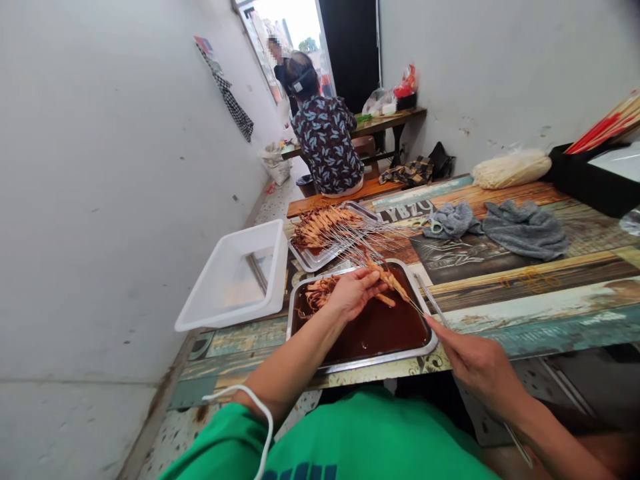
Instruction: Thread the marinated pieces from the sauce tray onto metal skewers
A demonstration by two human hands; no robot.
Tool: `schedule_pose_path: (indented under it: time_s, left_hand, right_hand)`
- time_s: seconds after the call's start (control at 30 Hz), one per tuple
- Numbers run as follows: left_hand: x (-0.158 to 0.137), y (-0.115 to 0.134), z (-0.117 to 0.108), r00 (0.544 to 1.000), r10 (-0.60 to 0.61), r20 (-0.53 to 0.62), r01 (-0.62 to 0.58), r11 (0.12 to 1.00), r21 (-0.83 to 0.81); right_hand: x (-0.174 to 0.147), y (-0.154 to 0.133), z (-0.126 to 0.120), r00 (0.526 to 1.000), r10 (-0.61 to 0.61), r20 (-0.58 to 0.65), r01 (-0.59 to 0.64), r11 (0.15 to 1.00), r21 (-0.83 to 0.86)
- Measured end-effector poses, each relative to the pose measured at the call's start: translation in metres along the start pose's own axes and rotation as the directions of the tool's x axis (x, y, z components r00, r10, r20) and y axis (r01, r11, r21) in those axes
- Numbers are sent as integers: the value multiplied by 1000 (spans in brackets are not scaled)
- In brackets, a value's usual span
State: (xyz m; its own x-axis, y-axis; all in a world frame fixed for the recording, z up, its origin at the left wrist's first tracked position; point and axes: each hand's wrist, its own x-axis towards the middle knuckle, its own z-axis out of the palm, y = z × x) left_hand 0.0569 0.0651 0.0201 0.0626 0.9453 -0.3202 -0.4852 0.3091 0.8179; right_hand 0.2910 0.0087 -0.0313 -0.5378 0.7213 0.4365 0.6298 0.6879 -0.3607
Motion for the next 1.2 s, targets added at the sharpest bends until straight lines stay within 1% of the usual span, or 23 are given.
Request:
schedule_pose_path:
  time_s: [0.23,0.47,0.63,0.77,0.87,0.93,1.03,1.2]
  left_hand:
    - [-2,-8,8,999,6,-32,-6,1000,17]
    - [-1,0,6,999,-36,-22,36,999,28]
    - [1,1,2,998,-49,-50,51,998,28]
    - [1,3,2,994,-76,-81,75,997,-11]
    - [1,8,3,990,-129,-55,125,990,-61]
    - [2,12,2,991,-132,-36,129,989,-69]
    - [3,14,0,993,-116,-38,113,991,-69]
    - [6,15,-3,985,-169,-33,164,979,-119]
  right_hand:
    - [0,1,0,1000,5,12,-5,1000,-13]
    - [-1,3,-2,1000,-16,2,15,999,30]
    - [-1,3,-3,999,-31,-16,31,999,25]
    - [0,3,-2,999,-32,-22,32,999,17]
    - [-1,4,0,999,-36,-19,36,999,8]
    - [-2,4,1,999,-37,-12,37,999,18]
    - [-4,5,1,999,-36,-12,36,999,28]
    - [-3,4,1,999,-43,-20,43,998,39]
